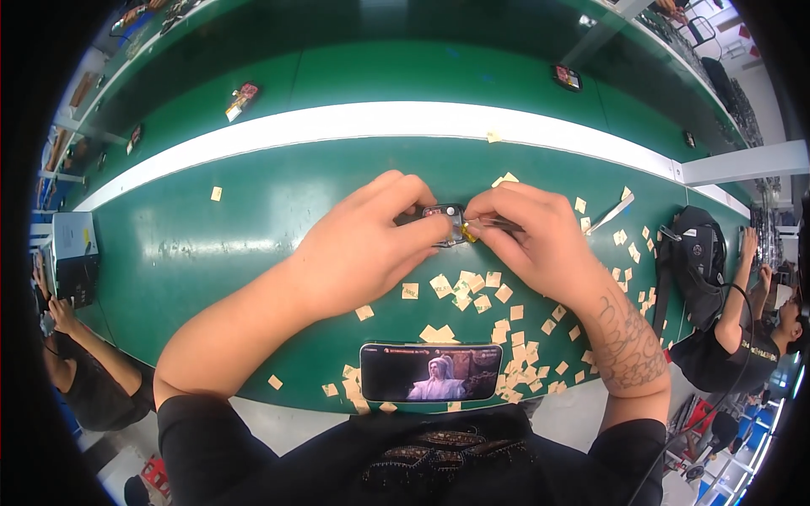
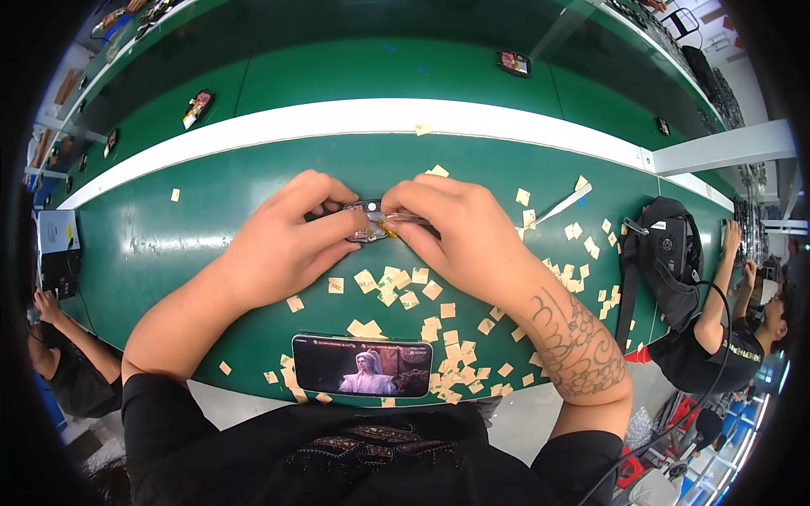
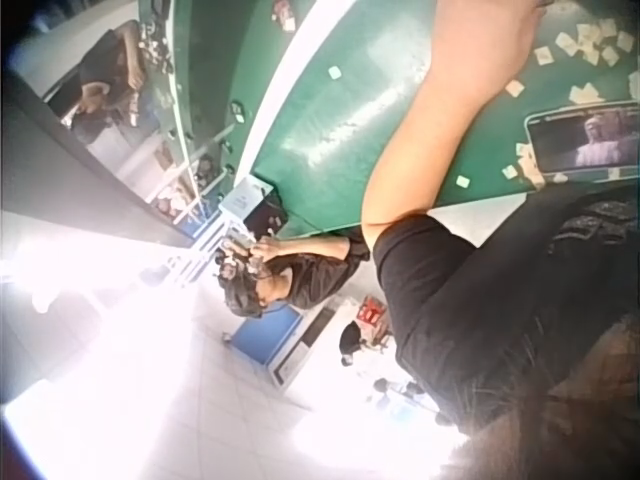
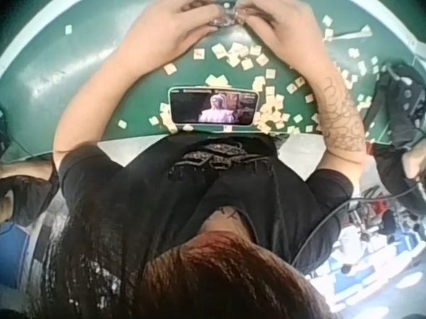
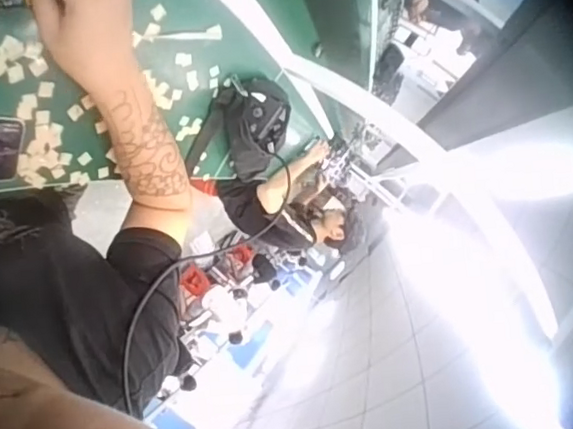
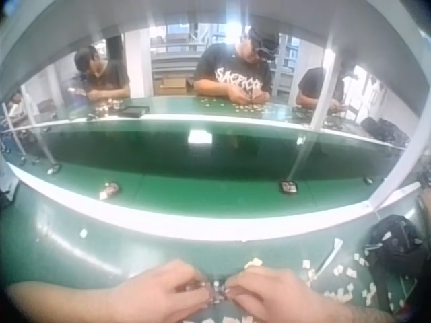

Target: Assembling small electronic modules by applying stickers and components at a factory workbench.

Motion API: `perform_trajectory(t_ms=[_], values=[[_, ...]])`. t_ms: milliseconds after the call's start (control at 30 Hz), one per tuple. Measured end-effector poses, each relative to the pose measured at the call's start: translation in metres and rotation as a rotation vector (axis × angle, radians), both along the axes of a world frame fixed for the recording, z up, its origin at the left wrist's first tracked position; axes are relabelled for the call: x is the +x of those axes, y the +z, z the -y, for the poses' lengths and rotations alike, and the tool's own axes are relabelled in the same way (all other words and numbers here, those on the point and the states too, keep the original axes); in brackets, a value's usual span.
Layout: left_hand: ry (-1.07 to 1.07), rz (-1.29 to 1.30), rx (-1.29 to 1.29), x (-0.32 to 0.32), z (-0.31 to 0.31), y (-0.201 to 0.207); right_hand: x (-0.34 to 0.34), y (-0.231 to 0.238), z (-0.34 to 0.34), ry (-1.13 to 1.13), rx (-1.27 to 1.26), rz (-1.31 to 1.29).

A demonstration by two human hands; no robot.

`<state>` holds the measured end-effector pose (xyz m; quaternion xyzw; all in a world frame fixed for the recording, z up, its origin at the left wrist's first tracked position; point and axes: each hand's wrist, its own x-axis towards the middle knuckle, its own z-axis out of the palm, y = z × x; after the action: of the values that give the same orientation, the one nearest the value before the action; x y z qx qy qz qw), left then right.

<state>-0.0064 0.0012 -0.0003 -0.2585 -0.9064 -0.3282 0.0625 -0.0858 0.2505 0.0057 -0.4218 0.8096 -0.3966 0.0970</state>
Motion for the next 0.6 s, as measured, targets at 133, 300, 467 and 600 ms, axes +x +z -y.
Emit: perform_trajectory(t_ms=[133,300,467,600], values=[[-0.023,-0.094,-0.087,0.001,0.001,0.0,-0.007,0.008,-0.007,0.054,0.008,0.135],[-0.028,-0.127,-0.125,0.0,0.001,-0.002,-0.006,0.011,-0.006,0.03,0.034,0.113],[-0.031,-0.144,-0.175,-0.001,0.0,-0.001,0.009,0.011,0.005,-0.06,0.091,-0.018],[-0.034,-0.152,-0.162,-0.001,-0.001,0.0,0.018,0.009,0.013,-0.065,0.055,-0.056]])
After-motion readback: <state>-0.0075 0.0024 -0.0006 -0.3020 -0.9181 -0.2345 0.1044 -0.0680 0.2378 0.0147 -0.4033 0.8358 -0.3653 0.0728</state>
